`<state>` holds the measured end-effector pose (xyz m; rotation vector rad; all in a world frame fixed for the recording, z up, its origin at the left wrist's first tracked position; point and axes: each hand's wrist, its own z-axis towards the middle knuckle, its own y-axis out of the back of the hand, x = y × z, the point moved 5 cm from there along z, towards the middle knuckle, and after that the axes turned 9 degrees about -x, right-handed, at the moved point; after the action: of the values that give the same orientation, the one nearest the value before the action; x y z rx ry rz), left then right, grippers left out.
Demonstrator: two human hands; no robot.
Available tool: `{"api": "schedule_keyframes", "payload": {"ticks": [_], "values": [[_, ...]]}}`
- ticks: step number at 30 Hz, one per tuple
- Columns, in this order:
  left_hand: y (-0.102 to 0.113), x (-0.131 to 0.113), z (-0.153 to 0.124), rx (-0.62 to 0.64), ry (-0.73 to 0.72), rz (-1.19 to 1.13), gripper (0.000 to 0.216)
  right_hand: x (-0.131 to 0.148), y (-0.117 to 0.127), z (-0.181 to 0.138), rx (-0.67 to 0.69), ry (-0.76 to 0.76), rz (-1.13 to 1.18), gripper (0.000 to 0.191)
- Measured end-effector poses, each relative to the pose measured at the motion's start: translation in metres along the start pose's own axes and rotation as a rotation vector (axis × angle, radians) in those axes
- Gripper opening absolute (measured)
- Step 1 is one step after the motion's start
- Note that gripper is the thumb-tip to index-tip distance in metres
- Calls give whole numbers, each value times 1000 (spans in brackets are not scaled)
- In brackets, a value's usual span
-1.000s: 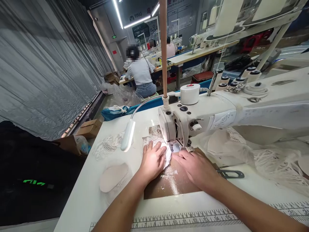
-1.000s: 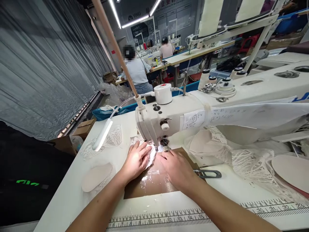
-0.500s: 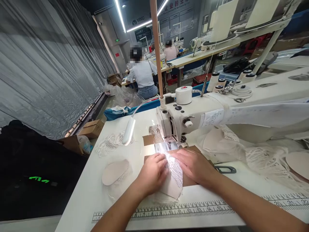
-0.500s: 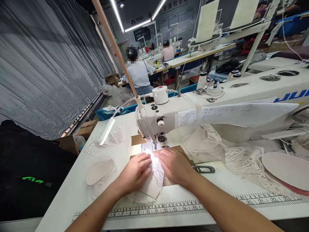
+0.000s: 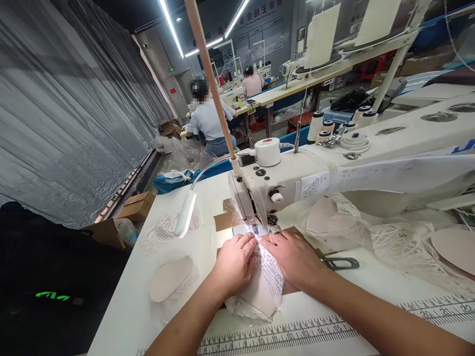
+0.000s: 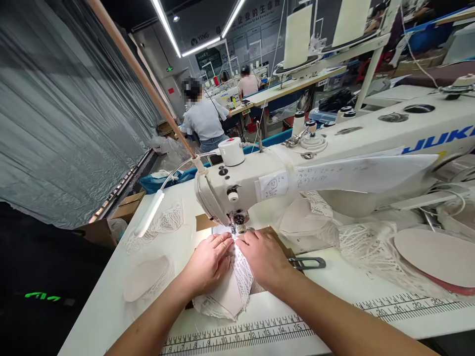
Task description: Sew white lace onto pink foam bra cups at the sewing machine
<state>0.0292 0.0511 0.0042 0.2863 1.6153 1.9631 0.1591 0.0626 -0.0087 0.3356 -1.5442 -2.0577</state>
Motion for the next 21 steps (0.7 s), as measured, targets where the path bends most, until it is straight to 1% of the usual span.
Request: {"api": "schedule_keyframes", "payload": {"ticks": [7, 10, 12, 14, 16, 18, 20, 21], "values": [[-1, 12, 9, 31, -126, -18, 46, 3, -3, 4, 31, -36, -21, 31], [1, 18, 10, 65, -147, -10, 47, 5, -3, 4, 28, -11, -7, 35], [5, 18, 9, 68, -157, -8, 45, 4, -2, 3, 23, 29, 43, 30], [10, 15, 6, 20, -152, -16, 41, 2, -1, 0, -2, 59, 130, 24], [14, 11, 0, -35, -132, -50, 35, -3, 0, -2, -48, 62, 210, 26], [14, 6, -5, -57, -98, -81, 25, -9, 0, -5, -98, 49, 248, 29], [9, 5, -9, -52, -52, -67, 15, -12, -1, -6, -125, 33, 251, 29], [7, 5, -10, -57, -32, -52, 13, -14, -2, -6, -130, 23, 248, 30]]}}
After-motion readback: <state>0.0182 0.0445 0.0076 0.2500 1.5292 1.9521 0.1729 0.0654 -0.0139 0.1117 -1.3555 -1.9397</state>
